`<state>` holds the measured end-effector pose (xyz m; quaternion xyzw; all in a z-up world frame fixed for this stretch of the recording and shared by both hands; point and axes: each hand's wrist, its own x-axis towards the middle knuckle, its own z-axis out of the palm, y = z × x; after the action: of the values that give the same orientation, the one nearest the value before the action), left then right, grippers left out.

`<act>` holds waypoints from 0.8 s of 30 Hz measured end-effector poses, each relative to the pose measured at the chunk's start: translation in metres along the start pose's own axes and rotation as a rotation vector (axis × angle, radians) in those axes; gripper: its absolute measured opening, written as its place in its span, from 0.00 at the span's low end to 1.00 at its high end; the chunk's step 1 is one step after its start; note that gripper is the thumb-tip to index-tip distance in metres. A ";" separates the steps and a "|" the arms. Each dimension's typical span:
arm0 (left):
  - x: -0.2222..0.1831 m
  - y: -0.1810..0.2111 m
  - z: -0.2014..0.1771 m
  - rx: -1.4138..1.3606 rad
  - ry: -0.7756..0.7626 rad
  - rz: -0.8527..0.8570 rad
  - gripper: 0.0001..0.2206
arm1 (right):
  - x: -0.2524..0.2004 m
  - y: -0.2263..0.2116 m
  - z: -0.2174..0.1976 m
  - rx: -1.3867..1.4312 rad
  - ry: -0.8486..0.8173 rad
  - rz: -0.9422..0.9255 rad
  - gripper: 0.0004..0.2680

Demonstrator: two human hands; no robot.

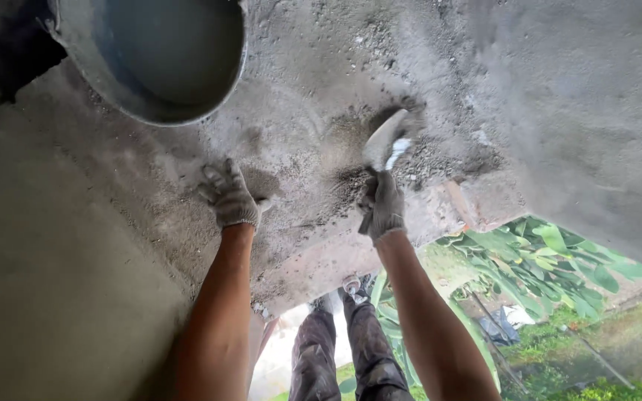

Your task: Apply and smooth mortar on a wall corner using a trowel and hands

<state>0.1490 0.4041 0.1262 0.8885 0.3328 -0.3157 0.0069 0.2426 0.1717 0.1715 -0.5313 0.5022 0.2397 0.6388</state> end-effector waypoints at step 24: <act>-0.001 0.010 -0.019 0.060 -0.131 0.042 0.46 | 0.005 0.018 -0.179 -0.855 -0.086 0.088 0.12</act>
<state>0.1653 0.3999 0.1398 0.8726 0.3034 -0.3826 0.0087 0.1602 0.0112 0.1715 -0.7157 0.3527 0.4752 0.3708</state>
